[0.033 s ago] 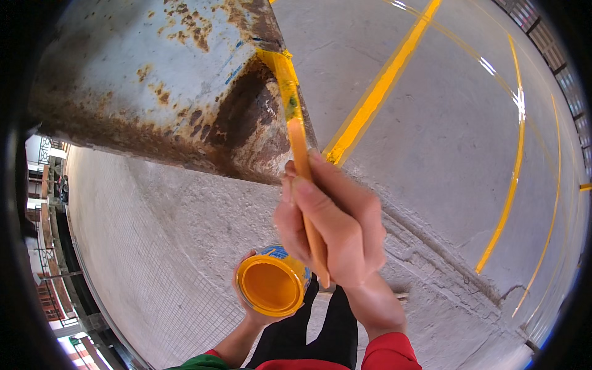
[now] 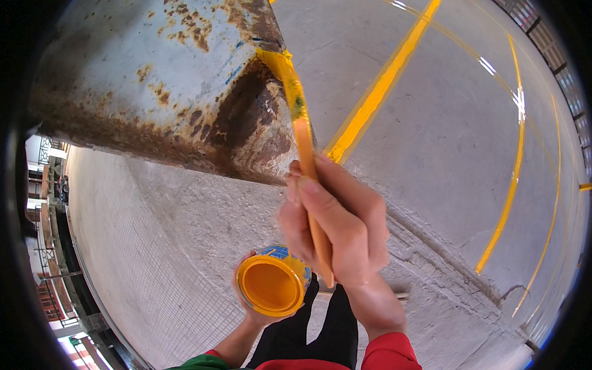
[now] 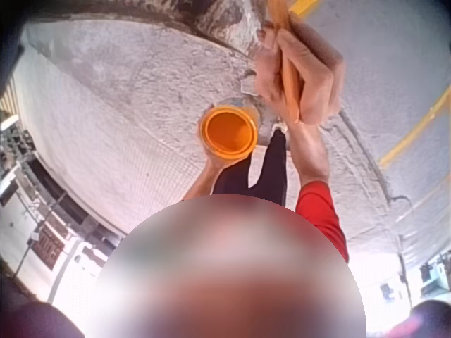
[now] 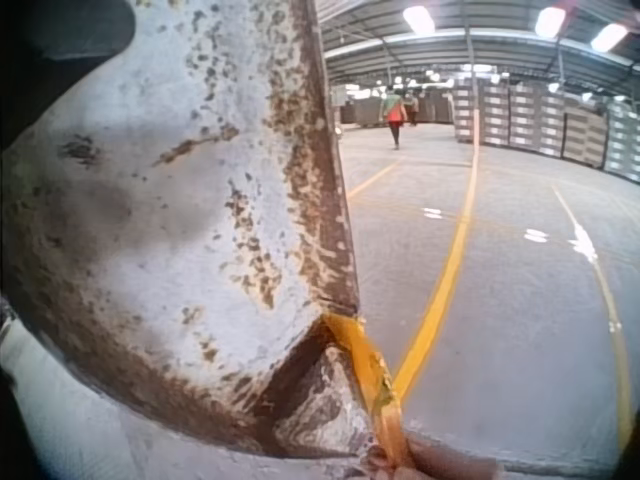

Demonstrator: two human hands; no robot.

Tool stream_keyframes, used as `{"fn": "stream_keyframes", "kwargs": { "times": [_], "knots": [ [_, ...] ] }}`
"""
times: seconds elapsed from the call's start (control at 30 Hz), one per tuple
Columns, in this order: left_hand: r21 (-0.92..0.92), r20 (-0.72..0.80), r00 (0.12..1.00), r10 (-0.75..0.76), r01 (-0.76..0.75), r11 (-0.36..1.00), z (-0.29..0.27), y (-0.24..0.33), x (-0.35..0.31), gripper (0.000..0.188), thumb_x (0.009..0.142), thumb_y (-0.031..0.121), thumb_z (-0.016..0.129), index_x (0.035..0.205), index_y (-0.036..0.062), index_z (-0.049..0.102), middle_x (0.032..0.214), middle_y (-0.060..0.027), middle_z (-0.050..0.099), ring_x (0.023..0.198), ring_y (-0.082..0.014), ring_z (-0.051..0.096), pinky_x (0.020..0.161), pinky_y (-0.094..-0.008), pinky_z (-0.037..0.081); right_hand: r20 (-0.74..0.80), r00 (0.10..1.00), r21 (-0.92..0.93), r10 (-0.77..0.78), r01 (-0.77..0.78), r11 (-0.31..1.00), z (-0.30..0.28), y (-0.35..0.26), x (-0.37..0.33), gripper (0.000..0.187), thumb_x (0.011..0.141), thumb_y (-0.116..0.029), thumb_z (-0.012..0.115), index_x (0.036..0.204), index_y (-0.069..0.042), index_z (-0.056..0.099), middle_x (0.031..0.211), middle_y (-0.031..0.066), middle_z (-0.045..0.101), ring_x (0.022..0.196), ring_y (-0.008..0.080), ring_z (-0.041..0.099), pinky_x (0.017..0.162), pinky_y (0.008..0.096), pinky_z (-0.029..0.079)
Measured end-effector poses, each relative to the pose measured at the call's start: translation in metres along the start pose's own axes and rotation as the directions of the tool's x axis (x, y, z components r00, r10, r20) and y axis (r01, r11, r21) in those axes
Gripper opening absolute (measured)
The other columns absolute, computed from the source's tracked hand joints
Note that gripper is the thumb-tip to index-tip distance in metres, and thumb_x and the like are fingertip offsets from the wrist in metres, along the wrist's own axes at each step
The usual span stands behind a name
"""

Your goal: The person paints a rusty metal beam with yellow paint using a brush and a small paint can. They repeatedly dip the brush into the can and apply paint to the beam's surface, covering rusted areas.

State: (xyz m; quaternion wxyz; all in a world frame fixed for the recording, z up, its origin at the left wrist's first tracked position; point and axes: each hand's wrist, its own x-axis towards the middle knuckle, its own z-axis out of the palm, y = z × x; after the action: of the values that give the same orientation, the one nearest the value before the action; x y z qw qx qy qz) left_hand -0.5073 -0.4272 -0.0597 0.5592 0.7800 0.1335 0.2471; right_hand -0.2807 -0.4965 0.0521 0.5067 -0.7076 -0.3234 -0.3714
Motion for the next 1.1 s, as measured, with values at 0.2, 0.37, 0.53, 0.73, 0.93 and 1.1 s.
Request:
{"fn": "stream_keyframes", "kwargs": {
  "times": [0.2, 0.37, 0.53, 0.73, 0.93, 1.1],
  "knots": [
    [-0.011, 0.005, 1.000, -0.022, 0.022, 1.000, -0.001, 0.003, 0.001, 0.137, 0.051, 0.040, 0.102, 0.151, 0.0045, 0.016, 0.152, -0.0196, 0.032, 0.139, -0.0323, 0.040, 0.117, -0.0481, 0.033, 0.044, 0.998, 0.089, 0.052, -0.056, 0.995, -0.007, -0.007, -0.001, 0.021, 0.094, -0.001, 0.067, 0.109, 0.002, 0.052, 0.110, 0.0256, 0.061, 0.085, 0.0307, 0.076, 0.070, 0.0344, 0.067],
    [-0.008, 0.015, 0.999, -0.036, 0.036, 0.999, 0.000, 0.007, 0.001, 0.137, 0.051, 0.040, 0.102, 0.152, 0.0045, 0.016, 0.152, -0.0194, 0.031, 0.139, -0.0322, 0.040, 0.117, -0.0475, 0.033, 0.028, 0.999, 0.030, 0.033, -0.034, 0.999, -0.003, -0.003, -0.002, 0.023, 0.093, 0.003, 0.065, 0.111, 0.003, 0.052, 0.111, 0.0268, 0.061, 0.080, 0.0277, 0.072, 0.066, 0.0322, 0.064],
    [-0.015, 0.008, 1.000, 0.006, -0.006, 1.000, 0.000, 0.005, 0.002, 0.137, 0.052, 0.040, 0.101, 0.152, 0.0048, 0.015, 0.152, -0.0192, 0.032, 0.140, -0.0320, 0.040, 0.118, -0.0473, 0.033, 0.021, 0.999, 0.160, 0.038, -0.041, 0.986, -0.014, 0.003, -0.001, 0.039, 0.085, 0.018, 0.064, 0.122, 0.008, 0.053, 0.112, 0.0288, 0.063, 0.057, 0.0118, 0.057, 0.052, 0.0219, 0.053],
    [-0.037, 0.030, 0.999, -0.019, 0.020, 0.999, 0.000, 0.007, 0.002, 0.138, 0.052, 0.040, 0.102, 0.152, 0.0051, 0.014, 0.152, -0.0191, 0.032, 0.140, -0.0320, 0.040, 0.118, -0.0473, 0.033, -0.072, 0.997, 0.098, 0.017, -0.010, 0.995, -0.005, 0.004, -0.004, 0.037, 0.078, 0.014, 0.073, 0.112, 0.005, 0.062, 0.100, 0.0248, 0.069, 0.059, 0.0121, 0.061, 0.054, 0.0201, 0.052],
    [-0.072, 0.013, 1.000, -0.008, 0.009, 0.997, 0.001, 0.008, 0.003, 0.138, 0.051, 0.040, 0.102, 0.152, 0.0043, 0.015, 0.153, -0.0189, 0.032, 0.139, -0.0319, 0.040, 0.117, -0.0473, 0.033, 0.089, 0.996, 0.044, -0.025, 0.021, 0.999, -0.009, -0.006, -0.009, 0.022, 0.091, 0.004, 0.069, 0.107, 0.005, 0.055, 0.111, 0.0267, 0.061, 0.086, 0.0313, 0.075, 0.071, 0.0340, 0.067],
    [0.003, 0.027, 1.000, -0.014, 0.014, 1.000, 0.000, 0.009, 0.003, 0.137, 0.051, 0.041, 0.102, 0.151, 0.0043, 0.016, 0.152, -0.0187, 0.032, 0.139, -0.0312, 0.040, 0.117, -0.0471, 0.033, 0.091, 0.995, 0.084, 0.037, -0.044, 0.995, -0.016, -0.001, -0.005, 0.021, 0.091, 0.002, 0.070, 0.107, 0.004, 0.056, 0.109, 0.0264, 0.062, 0.085, 0.0307, 0.076, 0.071, 0.0335, 0.067]
  ]
}}
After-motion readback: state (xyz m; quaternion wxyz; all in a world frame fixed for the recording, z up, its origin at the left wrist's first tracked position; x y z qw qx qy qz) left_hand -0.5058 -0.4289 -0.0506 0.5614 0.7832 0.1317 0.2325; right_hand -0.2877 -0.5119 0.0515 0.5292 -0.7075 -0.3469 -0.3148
